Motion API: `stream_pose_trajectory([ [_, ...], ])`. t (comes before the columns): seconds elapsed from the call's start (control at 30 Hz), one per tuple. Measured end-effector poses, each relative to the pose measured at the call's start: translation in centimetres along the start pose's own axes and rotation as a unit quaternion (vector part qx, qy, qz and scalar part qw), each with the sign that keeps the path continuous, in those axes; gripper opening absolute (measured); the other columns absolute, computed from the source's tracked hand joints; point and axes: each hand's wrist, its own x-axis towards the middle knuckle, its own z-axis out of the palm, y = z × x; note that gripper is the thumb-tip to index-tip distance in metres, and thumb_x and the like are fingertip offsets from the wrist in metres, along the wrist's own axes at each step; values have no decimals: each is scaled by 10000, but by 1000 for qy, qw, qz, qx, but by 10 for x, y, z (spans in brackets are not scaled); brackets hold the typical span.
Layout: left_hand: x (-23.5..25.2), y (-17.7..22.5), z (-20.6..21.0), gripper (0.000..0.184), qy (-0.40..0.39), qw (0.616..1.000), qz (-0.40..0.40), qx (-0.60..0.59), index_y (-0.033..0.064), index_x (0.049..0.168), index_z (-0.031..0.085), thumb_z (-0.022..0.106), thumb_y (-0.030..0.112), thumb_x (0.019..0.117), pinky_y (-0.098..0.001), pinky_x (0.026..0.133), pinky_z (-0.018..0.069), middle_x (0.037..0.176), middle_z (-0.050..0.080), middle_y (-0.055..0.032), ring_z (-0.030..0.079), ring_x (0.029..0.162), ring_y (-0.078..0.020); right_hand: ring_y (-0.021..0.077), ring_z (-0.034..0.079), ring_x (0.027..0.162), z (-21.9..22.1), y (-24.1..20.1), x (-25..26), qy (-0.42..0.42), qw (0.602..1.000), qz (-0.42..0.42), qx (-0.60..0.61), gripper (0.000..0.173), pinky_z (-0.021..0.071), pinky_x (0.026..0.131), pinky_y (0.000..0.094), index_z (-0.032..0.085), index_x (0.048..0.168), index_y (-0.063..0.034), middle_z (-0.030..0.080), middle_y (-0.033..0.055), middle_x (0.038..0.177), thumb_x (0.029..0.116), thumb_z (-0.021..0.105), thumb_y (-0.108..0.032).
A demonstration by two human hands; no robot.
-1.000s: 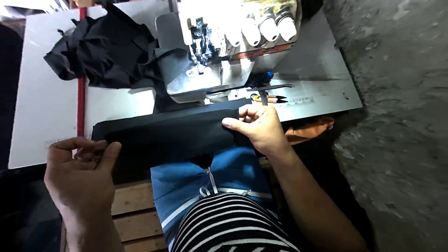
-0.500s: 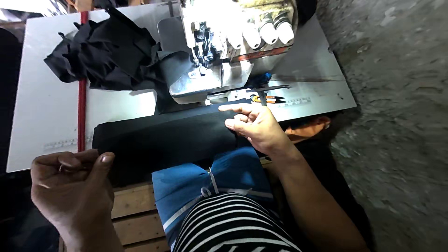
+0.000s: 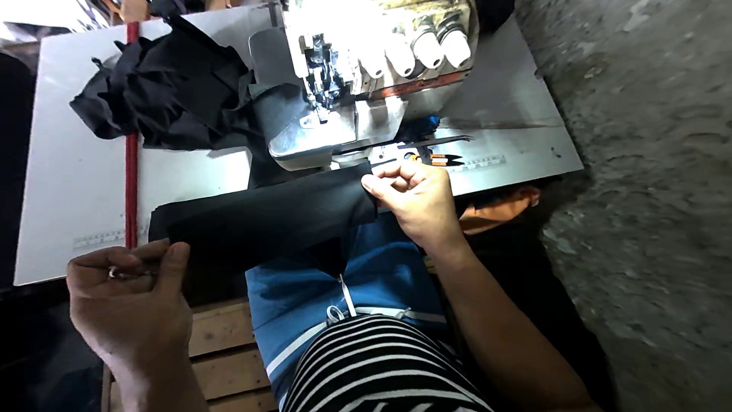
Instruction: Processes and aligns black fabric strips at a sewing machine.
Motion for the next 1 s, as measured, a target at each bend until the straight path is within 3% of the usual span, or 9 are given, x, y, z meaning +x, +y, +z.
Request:
stream_pose_trajectory([
  [0.13, 1, -2, 1, 451, 13, 1000, -5, -9, 189, 1047, 439, 806, 38, 833, -273, 857, 610, 958, 668, 108, 694, 935, -53, 83, 642, 555, 0, 3, 3, -8, 1000, -8, 23, 78, 560, 501, 223, 740, 988, -36, 720, 28, 739, 919, 766, -63],
  [0.3, 3, -7, 7, 421, 30, 999, -11, -2, 182, 1027, 446, 784, 5, 847, -240, 791, 598, 938, 674, 107, 684, 881, -38, 85, 653, 562, 1, 4, 7, 1, 999, -17, 45, 70, 570, 506, 224, 734, 944, -35, 725, 35, 750, 907, 784, -67],
  [0.57, 12, -17, 10, 419, 19, 1000, -10, 17, 172, 1035, 447, 775, -1, 842, -275, 835, 603, 974, 667, 91, 687, 929, -59, 56, 589, 509, 7, 3, 15, 3, 999, -11, 36, 84, 515, 462, 196, 735, 977, -48, 684, 2, 677, 914, 778, -82],
  [0.7, 30, -9, -17, 309, 50, 994, 23, 93, 22, 1073, 534, 780, 75, 895, -338, 856, 604, 996, 680, -18, 690, 944, -129, 63, 612, 537, 13, -7, 27, -2, 998, -29, 64, 67, 542, 489, 199, 725, 950, -38, 693, 11, 706, 903, 772, -51],
  [0.77, 51, -9, -18, 305, 53, 990, 36, 128, -18, 1127, 539, 738, 121, 943, -340, 897, 585, 1058, 673, -52, 677, 988, -130, 47, 584, 516, 22, -7, 41, 1, 997, -83, -2, 55, 514, 453, 184, 712, 935, -56, 662, -13, 689, 917, 761, -72],
  [0.83, 72, -13, 7, 402, 14, 980, 45, 195, -52, 1271, 508, 662, 208, 1006, -316, 929, 551, 1158, 631, -91, 641, 1045, -122, 64, 518, 448, 34, 4, 50, 18, 988, -121, -97, 84, 438, 384, 213, 685, 928, -73, 592, -10, 621, 933, 747, -129],
  [0.9, 78, -8, 48, 384, -44, 962, 76, 259, -63, 1321, 545, 591, 183, 1030, -411, 983, 538, 1299, 629, -203, 640, 1169, -243, 85, 473, 414, 45, 10, 55, 24, 980, -127, -154, 123, 401, 359, 245, 639, 969, -79, 530, -7, 586, 950, 726, -164],
  [1.0, 57, 7, 109, 315, -149, 939, 221, 216, -17, 1276, 676, 541, 97, 1015, -460, 1147, 433, 1381, 639, -162, 566, 1340, -275, 86, 465, 377, 46, 9, 59, 11, 983, -89, -160, 198, 407, 332, 243, 582, 995, -93, 516, -13, 549, 947, 741, -202],
])
